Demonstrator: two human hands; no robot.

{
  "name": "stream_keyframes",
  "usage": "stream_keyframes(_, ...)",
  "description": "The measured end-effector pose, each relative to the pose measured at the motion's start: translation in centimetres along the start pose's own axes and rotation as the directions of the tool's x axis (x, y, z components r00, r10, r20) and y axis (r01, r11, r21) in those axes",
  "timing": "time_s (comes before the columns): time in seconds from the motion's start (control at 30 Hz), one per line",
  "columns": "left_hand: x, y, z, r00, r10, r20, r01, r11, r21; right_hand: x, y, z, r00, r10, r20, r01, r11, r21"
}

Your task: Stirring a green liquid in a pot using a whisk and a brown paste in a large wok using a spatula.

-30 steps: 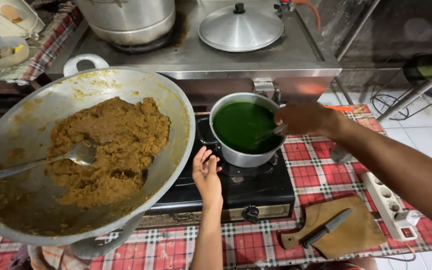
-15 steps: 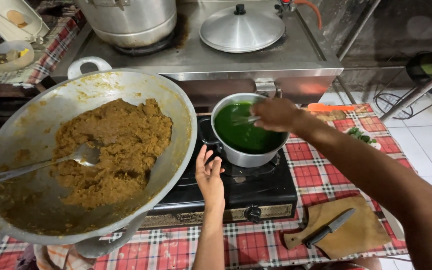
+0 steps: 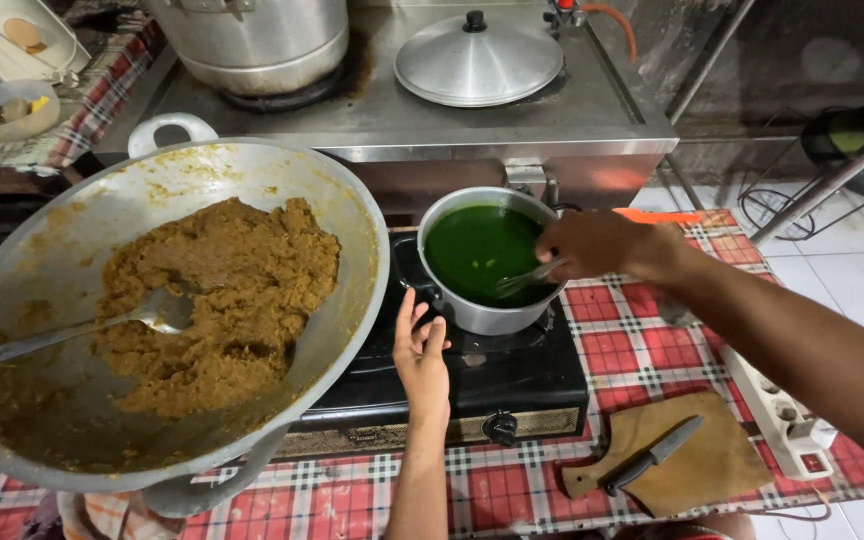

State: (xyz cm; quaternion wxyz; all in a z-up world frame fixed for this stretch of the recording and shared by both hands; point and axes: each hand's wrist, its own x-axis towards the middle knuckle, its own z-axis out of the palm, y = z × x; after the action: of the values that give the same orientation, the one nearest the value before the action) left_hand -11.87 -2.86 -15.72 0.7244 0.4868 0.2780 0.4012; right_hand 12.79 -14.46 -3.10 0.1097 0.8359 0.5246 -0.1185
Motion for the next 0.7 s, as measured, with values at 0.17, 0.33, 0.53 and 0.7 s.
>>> stream_keyframes(0.17,-0.7,0.3,0.0,1.0,-0.013,-0.002,0.013,1.0,0.008,-0.5,0.8,-1.4,0.993,0.014,-0.121,-0.034,0.986,-0.165)
stream_keyframes(0.33,-1.0,0.4,-0.5,1.0,-0.022,-0.015,0.022,1.0,0.008,1.5,-1.3,-2.7,0.984,0.108,-0.145,-0.147,0.944,-0.296)
stream_keyframes(0.53,-0.3,0.7,-1.4,1.0,0.013,-0.024,-0.012,1.0,0.022,5.8,-2.9,0.2,0.962,0.072,-0.264,-0.149,0.946,-0.287)
stream_keyframes(0.7,0.0,-0.4,-1.6,1.0,0.012,-0.016,-0.012,1.0,0.005,3.6,-4.3,0.8,0.979,0.002,-0.203,0.014,0.997,0.079)
